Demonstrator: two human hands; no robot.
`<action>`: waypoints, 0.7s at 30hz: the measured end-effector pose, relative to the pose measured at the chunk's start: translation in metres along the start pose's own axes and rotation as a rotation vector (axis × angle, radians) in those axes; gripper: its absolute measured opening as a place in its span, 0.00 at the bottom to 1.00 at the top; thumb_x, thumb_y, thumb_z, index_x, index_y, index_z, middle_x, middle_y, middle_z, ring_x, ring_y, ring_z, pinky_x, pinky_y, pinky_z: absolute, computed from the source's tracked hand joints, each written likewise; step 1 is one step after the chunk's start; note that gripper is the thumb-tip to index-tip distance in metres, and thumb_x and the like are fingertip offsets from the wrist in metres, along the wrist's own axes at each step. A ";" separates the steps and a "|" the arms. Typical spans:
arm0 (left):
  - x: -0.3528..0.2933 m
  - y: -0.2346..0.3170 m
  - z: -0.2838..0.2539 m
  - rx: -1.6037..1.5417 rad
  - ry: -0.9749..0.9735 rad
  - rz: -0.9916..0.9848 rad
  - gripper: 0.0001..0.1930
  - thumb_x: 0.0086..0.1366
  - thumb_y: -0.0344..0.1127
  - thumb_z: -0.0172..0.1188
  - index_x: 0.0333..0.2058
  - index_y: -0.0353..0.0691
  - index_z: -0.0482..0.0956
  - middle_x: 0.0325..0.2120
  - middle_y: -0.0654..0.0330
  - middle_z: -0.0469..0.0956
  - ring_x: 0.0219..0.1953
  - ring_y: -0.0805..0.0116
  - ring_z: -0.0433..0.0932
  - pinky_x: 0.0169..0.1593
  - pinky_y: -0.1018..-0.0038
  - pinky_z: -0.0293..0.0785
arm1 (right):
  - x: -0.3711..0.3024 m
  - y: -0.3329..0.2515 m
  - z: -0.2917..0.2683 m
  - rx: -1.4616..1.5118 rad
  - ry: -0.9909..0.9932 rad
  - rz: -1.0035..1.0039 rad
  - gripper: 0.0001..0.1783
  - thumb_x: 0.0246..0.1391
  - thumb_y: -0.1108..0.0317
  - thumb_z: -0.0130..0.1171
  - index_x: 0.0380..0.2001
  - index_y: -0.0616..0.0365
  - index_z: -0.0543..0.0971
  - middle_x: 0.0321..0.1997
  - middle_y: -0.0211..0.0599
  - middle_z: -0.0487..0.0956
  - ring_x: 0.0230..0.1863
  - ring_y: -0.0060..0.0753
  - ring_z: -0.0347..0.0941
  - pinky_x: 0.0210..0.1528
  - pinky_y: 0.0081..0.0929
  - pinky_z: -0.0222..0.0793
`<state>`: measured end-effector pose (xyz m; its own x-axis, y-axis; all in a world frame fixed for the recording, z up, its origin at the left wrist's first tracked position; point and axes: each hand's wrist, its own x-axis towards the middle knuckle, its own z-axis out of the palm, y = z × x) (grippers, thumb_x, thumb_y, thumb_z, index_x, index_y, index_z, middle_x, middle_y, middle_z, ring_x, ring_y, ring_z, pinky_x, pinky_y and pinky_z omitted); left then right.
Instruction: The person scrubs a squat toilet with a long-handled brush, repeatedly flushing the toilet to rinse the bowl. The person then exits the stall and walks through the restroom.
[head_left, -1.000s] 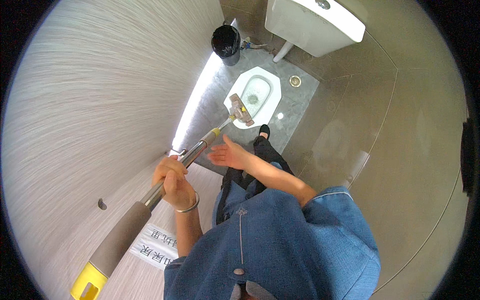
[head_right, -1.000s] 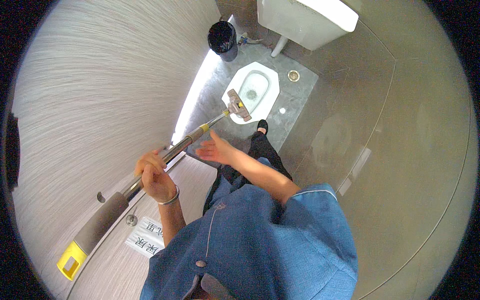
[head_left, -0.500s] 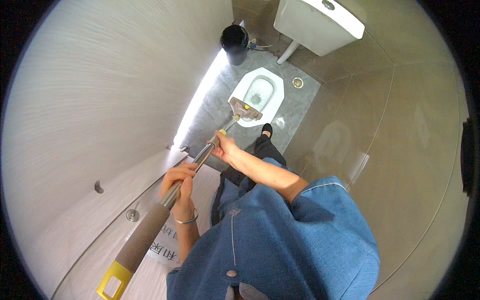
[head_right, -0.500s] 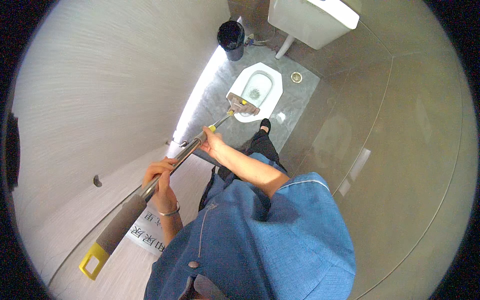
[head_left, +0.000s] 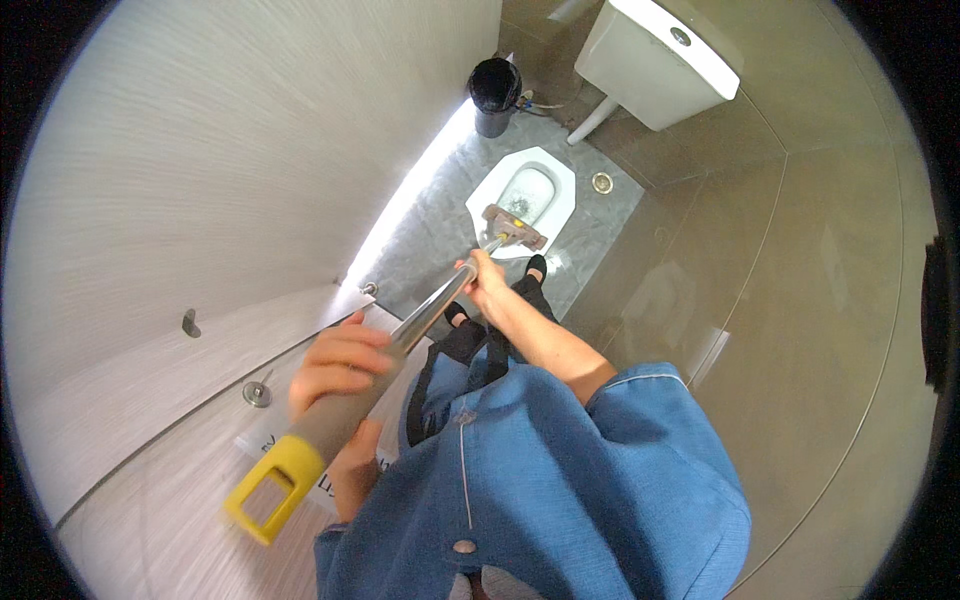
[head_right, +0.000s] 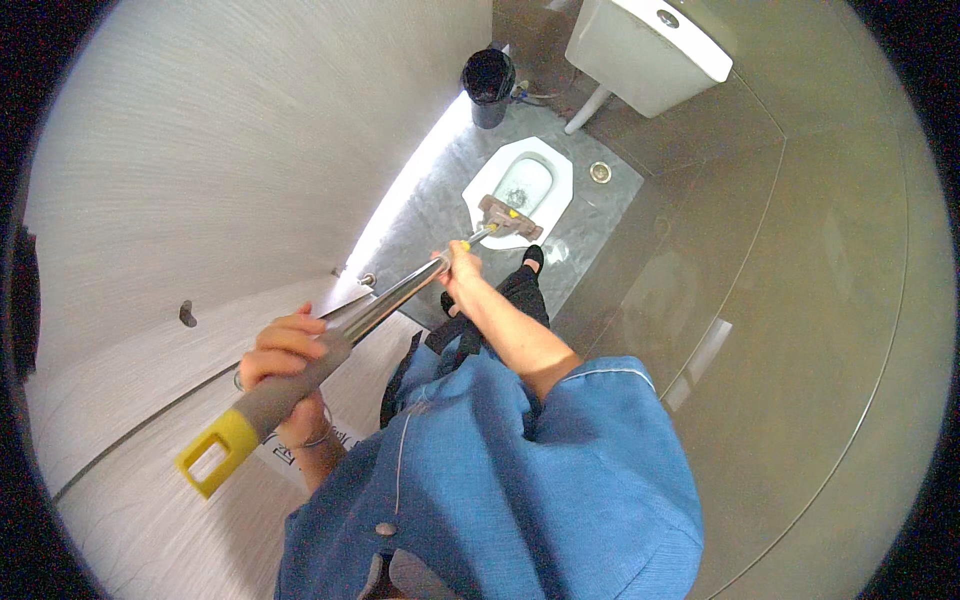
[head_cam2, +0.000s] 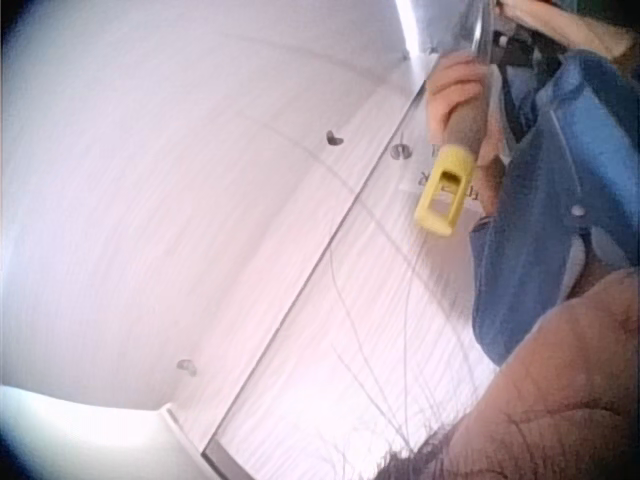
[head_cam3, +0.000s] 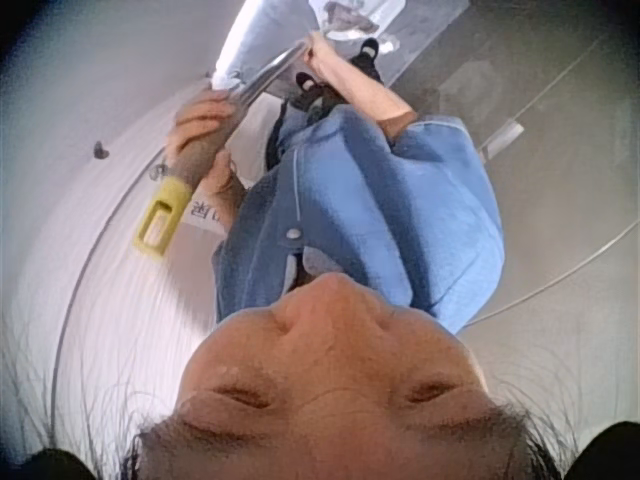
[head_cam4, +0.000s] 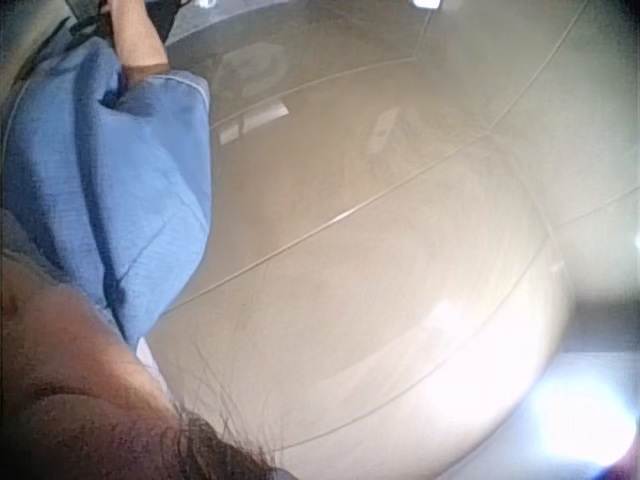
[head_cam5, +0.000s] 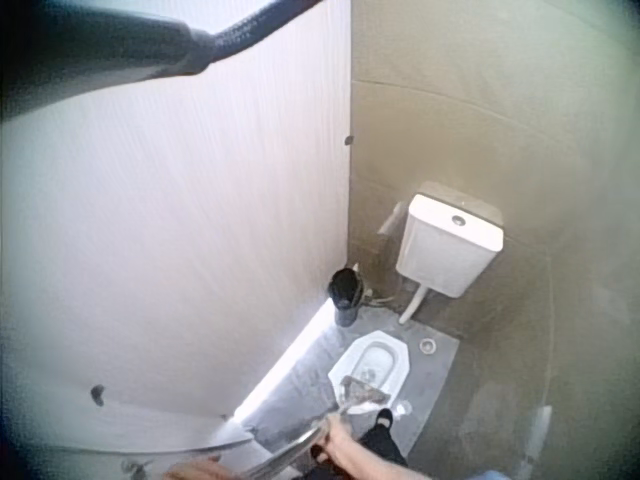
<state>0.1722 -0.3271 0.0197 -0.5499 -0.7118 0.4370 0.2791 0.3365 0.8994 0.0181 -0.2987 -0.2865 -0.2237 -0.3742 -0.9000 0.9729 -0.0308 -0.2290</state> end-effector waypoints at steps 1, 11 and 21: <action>0.002 0.006 -0.009 -0.056 -0.076 0.023 0.12 0.46 0.35 0.60 0.29 0.38 0.70 0.27 0.54 0.75 0.34 0.59 0.75 0.52 0.56 0.59 | 0.014 0.002 -0.021 -0.013 0.006 -0.044 0.18 0.50 0.65 0.51 0.39 0.67 0.62 0.27 0.52 0.74 0.19 0.39 0.73 0.06 0.24 0.63; 0.020 0.034 -0.016 -0.551 -0.608 0.061 0.09 0.42 0.30 0.64 0.17 0.36 0.71 0.16 0.58 0.72 0.21 0.63 0.72 0.37 0.62 0.70 | 0.033 -0.032 -0.094 0.222 0.032 0.078 0.15 0.48 0.59 0.51 0.35 0.57 0.64 0.22 0.37 0.69 0.21 0.31 0.68 0.18 0.26 0.69; 0.051 0.005 0.009 -0.646 -0.618 -0.032 0.15 0.41 0.40 0.65 0.19 0.34 0.73 0.16 0.56 0.72 0.21 0.60 0.73 0.37 0.61 0.69 | 0.037 -0.045 -0.108 0.364 0.042 0.096 0.10 0.49 0.64 0.48 0.33 0.54 0.62 0.21 0.37 0.67 0.21 0.33 0.65 0.25 0.33 0.68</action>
<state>0.1389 -0.3560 0.0464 -0.8391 -0.1927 0.5088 0.5424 -0.2236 0.8098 -0.0399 -0.2107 -0.3501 -0.1256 -0.3534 -0.9270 0.9448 -0.3276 -0.0031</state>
